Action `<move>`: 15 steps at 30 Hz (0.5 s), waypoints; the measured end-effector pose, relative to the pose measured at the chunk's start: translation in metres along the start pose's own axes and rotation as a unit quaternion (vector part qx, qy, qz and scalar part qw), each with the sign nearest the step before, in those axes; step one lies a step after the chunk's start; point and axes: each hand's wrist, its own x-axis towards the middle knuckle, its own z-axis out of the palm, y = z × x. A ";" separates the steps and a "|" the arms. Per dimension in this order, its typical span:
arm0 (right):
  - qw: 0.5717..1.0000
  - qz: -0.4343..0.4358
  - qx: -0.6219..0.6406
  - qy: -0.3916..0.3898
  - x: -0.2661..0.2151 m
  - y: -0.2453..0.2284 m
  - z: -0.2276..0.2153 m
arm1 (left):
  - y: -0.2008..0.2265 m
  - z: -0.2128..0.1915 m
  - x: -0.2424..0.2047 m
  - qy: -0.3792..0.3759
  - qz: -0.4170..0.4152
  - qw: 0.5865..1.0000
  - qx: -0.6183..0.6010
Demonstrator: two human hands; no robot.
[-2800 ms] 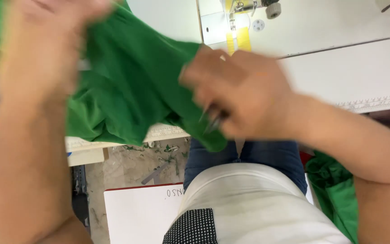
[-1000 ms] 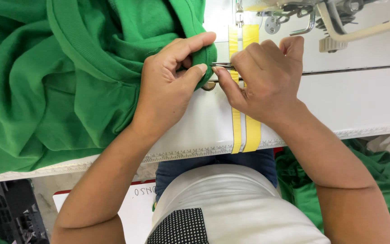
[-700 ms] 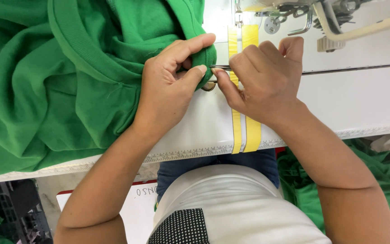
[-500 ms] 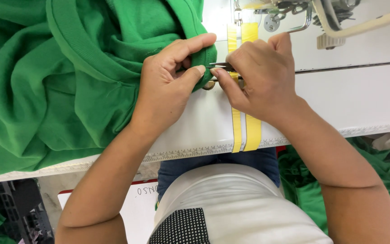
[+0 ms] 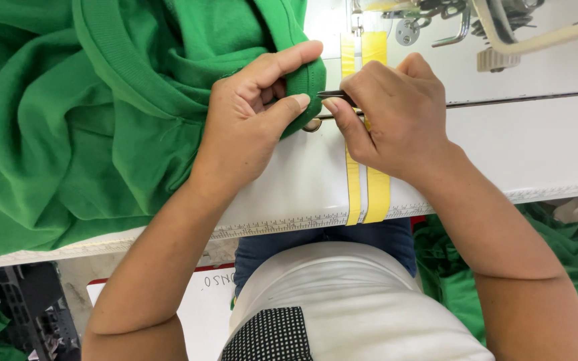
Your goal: Trimming loose threads from green garments using small snips on a factory workbench.
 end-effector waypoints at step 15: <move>0.997 -0.031 -0.075 0.012 0.000 -0.002 -0.001 | 0.002 0.002 -0.001 0.027 0.012 0.995 0.095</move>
